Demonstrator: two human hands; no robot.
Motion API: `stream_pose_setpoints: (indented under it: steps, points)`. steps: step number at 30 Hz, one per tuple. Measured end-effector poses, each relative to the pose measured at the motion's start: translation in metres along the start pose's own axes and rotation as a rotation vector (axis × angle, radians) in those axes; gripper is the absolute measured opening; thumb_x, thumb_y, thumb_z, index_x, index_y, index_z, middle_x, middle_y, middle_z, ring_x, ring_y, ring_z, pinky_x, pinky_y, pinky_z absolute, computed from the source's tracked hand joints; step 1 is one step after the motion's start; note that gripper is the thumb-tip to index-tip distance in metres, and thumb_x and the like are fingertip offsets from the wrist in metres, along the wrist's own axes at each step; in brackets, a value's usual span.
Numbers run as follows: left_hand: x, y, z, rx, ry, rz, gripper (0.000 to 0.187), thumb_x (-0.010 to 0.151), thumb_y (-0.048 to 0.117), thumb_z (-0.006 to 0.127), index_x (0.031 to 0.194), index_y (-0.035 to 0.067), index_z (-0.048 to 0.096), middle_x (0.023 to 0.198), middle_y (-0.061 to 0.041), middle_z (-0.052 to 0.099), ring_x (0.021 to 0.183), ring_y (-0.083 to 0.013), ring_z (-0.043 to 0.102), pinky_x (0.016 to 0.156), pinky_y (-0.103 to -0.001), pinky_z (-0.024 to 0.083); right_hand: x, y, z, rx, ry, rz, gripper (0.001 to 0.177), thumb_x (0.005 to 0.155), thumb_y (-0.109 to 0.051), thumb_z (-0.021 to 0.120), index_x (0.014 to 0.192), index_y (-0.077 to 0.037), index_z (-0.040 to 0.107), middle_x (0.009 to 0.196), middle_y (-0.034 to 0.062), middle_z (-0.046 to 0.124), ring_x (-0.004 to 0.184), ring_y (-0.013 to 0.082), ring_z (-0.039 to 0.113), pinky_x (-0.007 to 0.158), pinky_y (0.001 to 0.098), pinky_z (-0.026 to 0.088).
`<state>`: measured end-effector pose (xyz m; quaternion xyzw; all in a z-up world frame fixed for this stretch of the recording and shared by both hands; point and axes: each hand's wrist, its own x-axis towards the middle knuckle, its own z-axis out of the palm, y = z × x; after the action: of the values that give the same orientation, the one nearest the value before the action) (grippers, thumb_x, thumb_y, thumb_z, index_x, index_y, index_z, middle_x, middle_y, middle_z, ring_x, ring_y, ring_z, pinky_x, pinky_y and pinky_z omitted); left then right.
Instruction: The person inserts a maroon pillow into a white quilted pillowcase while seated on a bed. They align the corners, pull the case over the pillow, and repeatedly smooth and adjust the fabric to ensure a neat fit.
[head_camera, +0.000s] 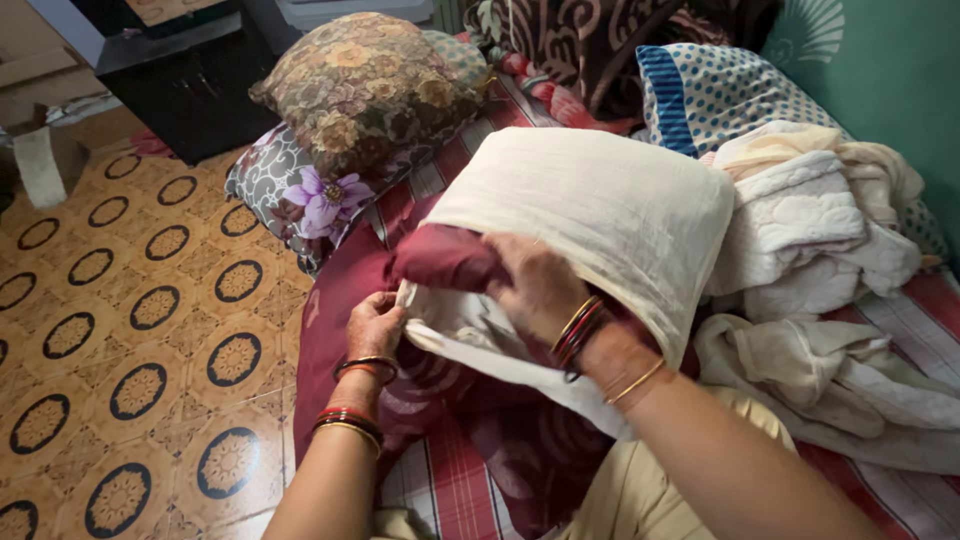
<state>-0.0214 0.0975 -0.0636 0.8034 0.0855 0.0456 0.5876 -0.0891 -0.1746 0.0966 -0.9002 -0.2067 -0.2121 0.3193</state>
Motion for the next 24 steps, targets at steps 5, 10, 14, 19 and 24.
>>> stream_pose_setpoints:
  steps: [5,10,14,19,24]
  points:
    - [-0.032,0.083,0.025,0.433,0.402,0.448,0.034,0.088,0.014,0.077,0.118,0.004,0.067,0.111,-0.015,0.066,0.100,-0.0268,0.063,0.086,-0.037,0.050,0.008,0.020,-0.035,0.415,0.049,0.179,0.037,0.084,-0.003,0.071,0.120,-0.001,0.066,0.106,0.0106,0.076,0.099,0.0177,0.072,0.088,0.0318,0.056]
    - [-0.049,0.148,0.087,-0.810,0.164,0.169,0.056,0.106,0.034,0.065,0.136,-0.010,0.047,0.113,-0.019,0.036,0.103,-0.0290,0.034,0.093,-0.041,0.031,0.007,0.041,-0.018,0.719,0.160,0.351,0.041,0.087,0.000,0.069,0.127,-0.001,0.064,0.112,0.0037,0.074,0.101,0.0103,0.067,0.093,0.0271,0.055]
    - [-0.069,0.172,0.119,-0.380,0.168,0.225,0.084,0.102,0.036,0.068,0.161,0.000,0.020,0.164,-0.020,0.028,0.152,-0.0327,0.024,0.121,-0.040,0.020,-0.003,0.045,-0.008,0.949,0.160,0.501,0.042,0.087,0.003,0.065,0.129,-0.001,0.062,0.111,0.0057,0.073,0.098,0.0129,0.066,0.090,0.0289,0.056]
    - [-0.073,0.203,0.115,0.142,0.319,0.542,0.090,0.087,0.025,0.068,0.157,-0.009,0.021,0.161,-0.030,0.031,0.149,-0.0414,0.030,0.124,-0.044,0.023,-0.027,0.060,0.015,0.834,0.160,0.356,0.043,0.085,0.007,0.060,0.128,0.002,0.063,0.121,0.0067,0.072,0.112,0.0137,0.066,0.101,0.0287,0.052]
    - [-0.092,0.211,0.123,0.601,0.131,0.984,0.069,0.082,0.006,0.062,0.147,-0.008,0.043,0.159,-0.030,0.038,0.153,-0.0426,0.035,0.130,-0.050,0.022,-0.028,0.106,0.035,1.178,0.180,0.360,0.044,0.088,0.006,0.056,0.132,0.003,0.060,0.127,0.0088,0.069,0.119,0.0166,0.064,0.106,0.0314,0.049]
